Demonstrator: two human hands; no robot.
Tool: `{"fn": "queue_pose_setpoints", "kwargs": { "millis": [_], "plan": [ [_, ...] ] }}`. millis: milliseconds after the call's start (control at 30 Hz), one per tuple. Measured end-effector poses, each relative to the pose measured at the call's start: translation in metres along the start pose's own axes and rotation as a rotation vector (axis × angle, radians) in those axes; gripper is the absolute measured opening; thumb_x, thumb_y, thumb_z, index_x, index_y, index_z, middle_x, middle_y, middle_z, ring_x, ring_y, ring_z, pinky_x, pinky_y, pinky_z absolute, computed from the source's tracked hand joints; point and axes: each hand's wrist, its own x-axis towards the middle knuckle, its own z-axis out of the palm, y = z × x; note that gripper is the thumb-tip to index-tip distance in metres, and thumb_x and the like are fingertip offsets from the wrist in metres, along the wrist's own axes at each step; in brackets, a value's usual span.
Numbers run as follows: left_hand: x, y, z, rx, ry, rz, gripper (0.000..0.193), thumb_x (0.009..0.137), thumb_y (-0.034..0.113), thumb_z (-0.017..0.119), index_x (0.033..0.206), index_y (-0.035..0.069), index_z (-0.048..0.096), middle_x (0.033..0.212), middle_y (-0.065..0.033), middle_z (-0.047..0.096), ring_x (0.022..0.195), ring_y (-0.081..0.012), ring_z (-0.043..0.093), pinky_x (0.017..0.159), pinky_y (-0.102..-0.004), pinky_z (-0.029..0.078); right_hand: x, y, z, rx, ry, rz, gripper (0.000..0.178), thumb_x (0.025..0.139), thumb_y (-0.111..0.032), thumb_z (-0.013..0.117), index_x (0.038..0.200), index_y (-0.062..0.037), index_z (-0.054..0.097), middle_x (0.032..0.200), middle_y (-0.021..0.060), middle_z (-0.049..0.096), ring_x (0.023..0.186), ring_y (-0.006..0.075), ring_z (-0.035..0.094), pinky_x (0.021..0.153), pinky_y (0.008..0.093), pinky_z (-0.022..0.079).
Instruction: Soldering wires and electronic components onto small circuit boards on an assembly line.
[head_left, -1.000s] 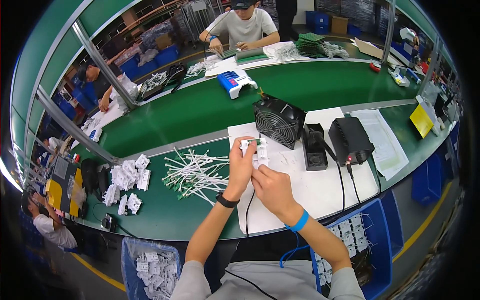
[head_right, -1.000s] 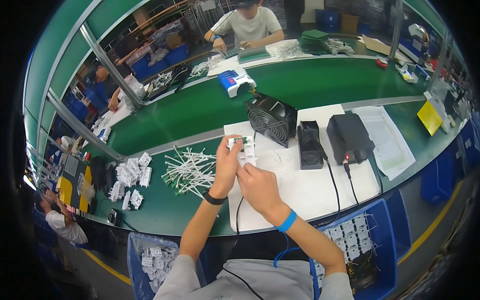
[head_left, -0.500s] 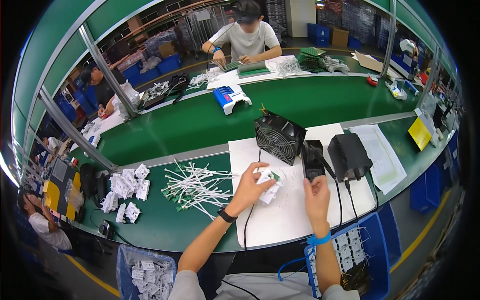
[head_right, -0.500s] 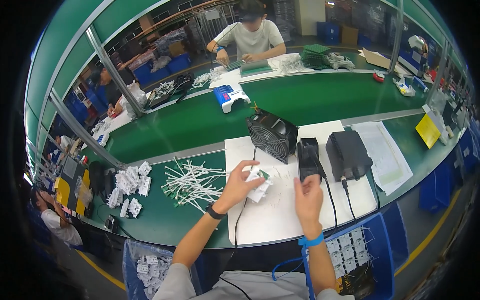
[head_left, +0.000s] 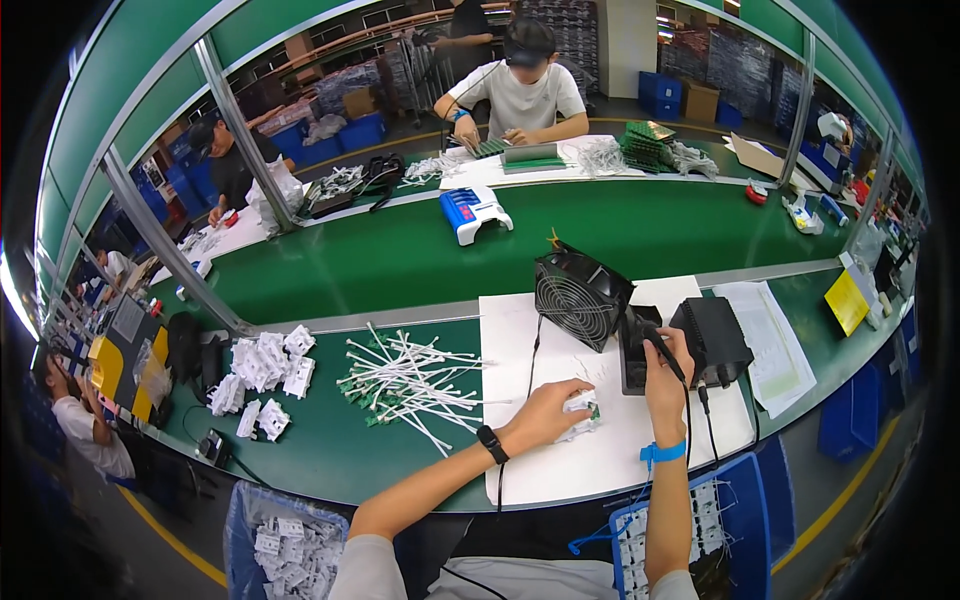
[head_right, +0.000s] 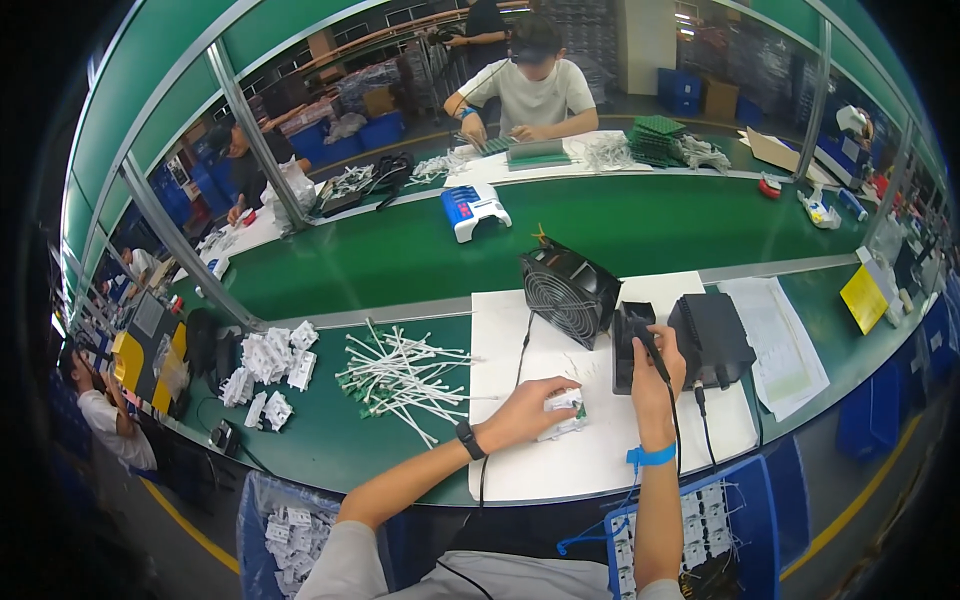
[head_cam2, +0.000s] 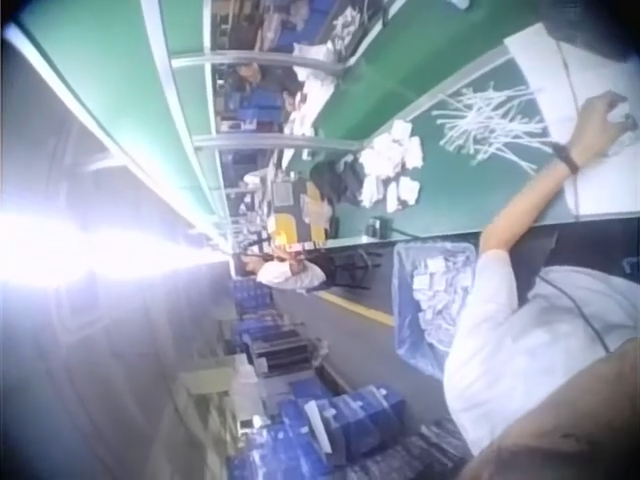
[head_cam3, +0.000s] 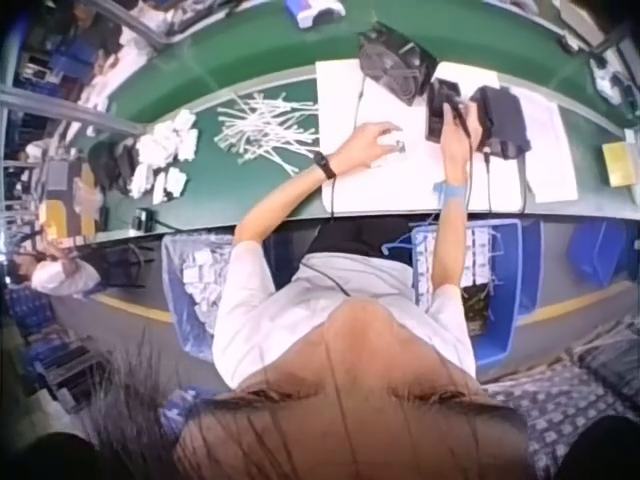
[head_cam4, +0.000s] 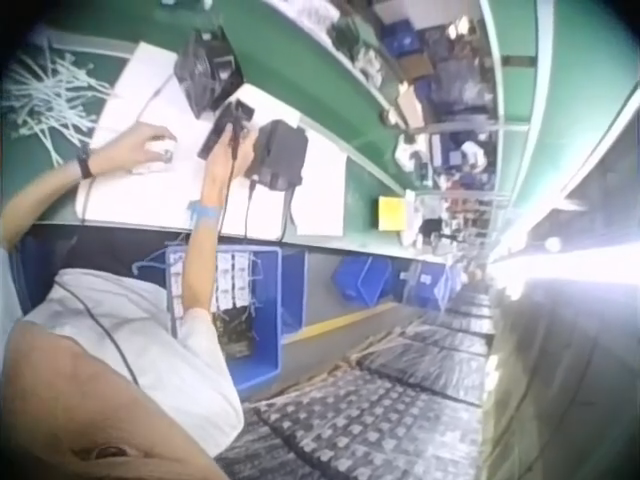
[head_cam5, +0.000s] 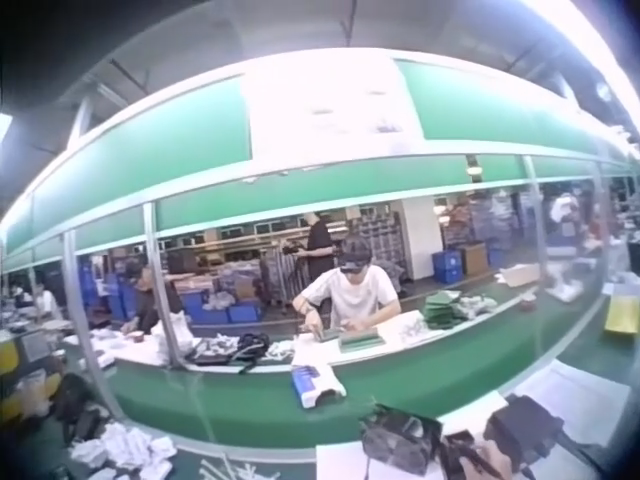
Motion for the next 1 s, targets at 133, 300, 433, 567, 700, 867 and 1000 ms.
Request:
{"fn": "queue_pose_setpoints", "kwargs": {
  "millis": [133, 300, 433, 567, 700, 867, 1000],
  "plan": [
    [-0.002, 0.003, 0.0, 0.274, 0.045, 0.057, 0.044, 0.095, 0.023, 0.069, 0.132, 0.0, 0.061, 0.114, -0.0187, 0.065, 0.109, -0.0368, 0.06, 0.096, -0.0414, 0.05, 0.005, -0.004, 0.004, -0.063, -0.009, 0.019, 0.017, 0.093, -0.006, 0.074, 0.106, -0.0015, 0.064, 0.072, 0.0059, 0.06, 0.062, 0.0112, 0.051, 0.057, 0.0278, 0.042],
    [-0.002, 0.0, 0.002, 0.299, 0.039, 0.049, 0.045, 0.098, 0.026, 0.066, 0.136, 0.002, 0.06, 0.117, -0.0162, 0.058, 0.111, -0.0327, 0.055, 0.097, -0.0417, 0.048, 0.002, 0.008, 0.007, 0.019, 0.071, -0.058, 0.014, 0.096, -0.008, 0.071, 0.102, 0.0014, 0.063, 0.078, 0.0079, 0.066, 0.067, 0.0111, 0.058, 0.061, 0.0271, 0.046],
    [0.0, -0.011, 0.007, 0.315, 0.114, 0.093, 0.043, 0.098, 0.025, 0.065, 0.135, 0.004, 0.061, 0.118, -0.0168, 0.058, 0.112, -0.0331, 0.055, 0.098, -0.0416, 0.047, -0.002, 0.003, 0.003, 0.048, 0.163, -0.023, 0.015, 0.099, -0.011, 0.069, 0.1, 0.0016, 0.063, 0.081, 0.0055, 0.065, 0.071, 0.0104, 0.058, 0.064, 0.0263, 0.048],
    [-0.002, -0.013, 0.002, 0.349, 0.138, 0.111, 0.038, 0.098, 0.023, 0.066, 0.13, 0.004, 0.066, 0.121, -0.0157, 0.058, 0.109, -0.033, 0.054, 0.099, -0.0406, 0.045, -0.011, 0.003, -0.006, 0.116, 0.285, -0.06, 0.011, 0.099, -0.009, 0.068, 0.097, -0.0008, 0.062, 0.08, 0.0029, 0.06, 0.068, 0.0092, 0.053, 0.061, 0.0239, 0.043],
    [-0.007, -0.01, -0.002, 0.334, 0.133, 0.11, 0.044, 0.097, 0.026, 0.067, 0.133, 0.002, 0.064, 0.121, -0.0157, 0.059, 0.112, -0.0335, 0.052, 0.099, -0.0415, 0.042, -0.028, 0.02, -0.026, 0.125, 0.391, -0.233, 0.014, 0.098, -0.005, 0.064, 0.088, -0.0038, 0.055, 0.075, 0.0013, 0.052, 0.062, 0.0089, 0.043, 0.058, 0.025, 0.035],
    [-0.021, 0.002, 0.003, 0.513, 0.121, 0.147, 0.066, 0.088, 0.034, 0.076, 0.141, -0.001, 0.055, 0.127, -0.017, 0.058, 0.116, -0.0321, 0.05, 0.098, -0.0408, 0.041, -0.042, 0.046, -0.025, 0.215, 0.269, -0.376, 0.014, 0.096, -0.005, 0.062, 0.088, -0.0046, 0.051, 0.071, 0.0033, 0.05, 0.065, 0.0124, 0.045, 0.072, 0.0285, 0.041],
    [-0.019, -0.004, -0.006, 0.45, 0.062, 0.189, 0.062, 0.086, 0.024, 0.077, 0.14, 0.001, 0.055, 0.135, -0.0159, 0.057, 0.122, -0.0351, 0.052, 0.103, -0.0434, 0.042, -0.053, 0.041, -0.021, 0.391, 0.026, -0.151, 0.014, 0.096, -0.007, 0.062, 0.089, -0.0041, 0.05, 0.071, 0.0029, 0.051, 0.062, 0.0095, 0.045, 0.062, 0.0246, 0.039]
  ]
}}
